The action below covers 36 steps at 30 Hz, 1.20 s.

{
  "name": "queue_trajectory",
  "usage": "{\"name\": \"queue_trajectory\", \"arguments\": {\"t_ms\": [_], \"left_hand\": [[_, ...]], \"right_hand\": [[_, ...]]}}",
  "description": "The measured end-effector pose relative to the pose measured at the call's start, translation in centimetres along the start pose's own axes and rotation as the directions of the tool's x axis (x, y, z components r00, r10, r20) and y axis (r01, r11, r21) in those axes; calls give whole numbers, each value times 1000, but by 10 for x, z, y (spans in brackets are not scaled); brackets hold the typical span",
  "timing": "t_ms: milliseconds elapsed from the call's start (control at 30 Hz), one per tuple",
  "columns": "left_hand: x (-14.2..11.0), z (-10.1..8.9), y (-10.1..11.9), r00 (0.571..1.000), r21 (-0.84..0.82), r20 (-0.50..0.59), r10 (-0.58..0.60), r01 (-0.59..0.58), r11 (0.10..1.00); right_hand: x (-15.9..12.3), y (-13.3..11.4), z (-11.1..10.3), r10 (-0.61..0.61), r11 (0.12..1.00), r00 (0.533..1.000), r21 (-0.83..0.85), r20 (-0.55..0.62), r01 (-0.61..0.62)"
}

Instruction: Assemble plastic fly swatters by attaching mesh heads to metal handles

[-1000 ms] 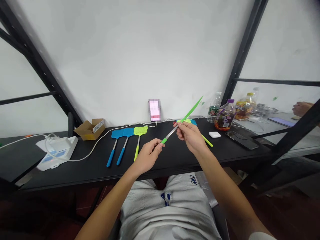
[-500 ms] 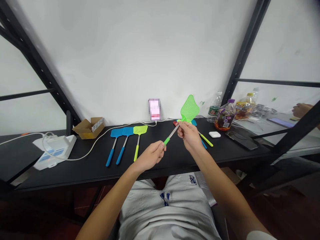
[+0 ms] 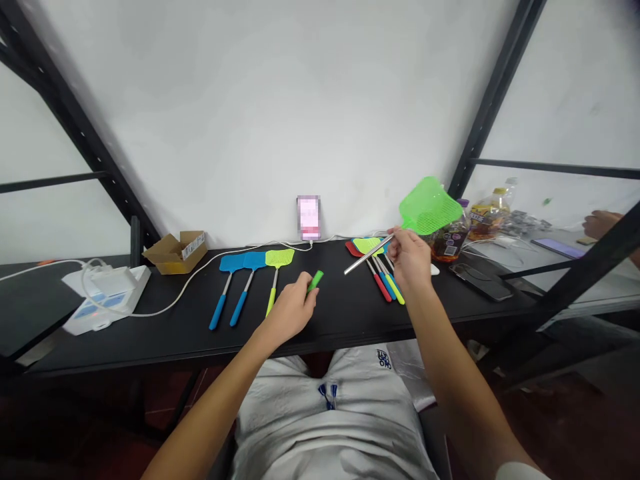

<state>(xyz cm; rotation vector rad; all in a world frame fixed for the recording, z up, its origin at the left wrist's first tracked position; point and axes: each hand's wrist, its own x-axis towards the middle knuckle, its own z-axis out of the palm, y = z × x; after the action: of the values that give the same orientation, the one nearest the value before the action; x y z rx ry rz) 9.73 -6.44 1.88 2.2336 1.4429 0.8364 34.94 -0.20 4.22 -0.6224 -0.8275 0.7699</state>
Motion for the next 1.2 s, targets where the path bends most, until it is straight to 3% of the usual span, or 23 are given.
{"name": "queue_trajectory", "arguments": {"t_ms": [133,333,467,533,633,700,900,1067,1200], "left_hand": [[6,-4,-5,986,-188,-160,-44,14,982],[3,-2,5,995,-303,-97,38,-66,951],[2,3,8,992,-380,-116,44,-86,921],[1,3,8,992,-391,-123,40,-85,916],[1,0,8,994,-354,-110,3,-42,934],[0,0,8,996,-360,-83,-29,-3,933],[-1,1,9,989,-307,-145,-10,-35,951],[-3,-3,8,977,-355,-211,-2,-75,932],[-4,-3,8,981,-419,-194,-20,-65,905]], "right_hand": [[-26,6,21,170,984,966,-94,196,-154],[-70,17,50,378,923,834,-235,403,-304],[-77,22,54,446,893,745,-297,497,-337],[-74,25,52,444,894,764,-290,468,-341],[-65,28,48,377,924,856,-214,354,-318],[-61,30,45,333,941,878,-181,343,-286],[-64,25,44,266,954,887,-236,378,-185],[-64,24,43,227,954,827,-289,515,-81],[-58,38,39,215,924,858,-382,466,-24]]}}
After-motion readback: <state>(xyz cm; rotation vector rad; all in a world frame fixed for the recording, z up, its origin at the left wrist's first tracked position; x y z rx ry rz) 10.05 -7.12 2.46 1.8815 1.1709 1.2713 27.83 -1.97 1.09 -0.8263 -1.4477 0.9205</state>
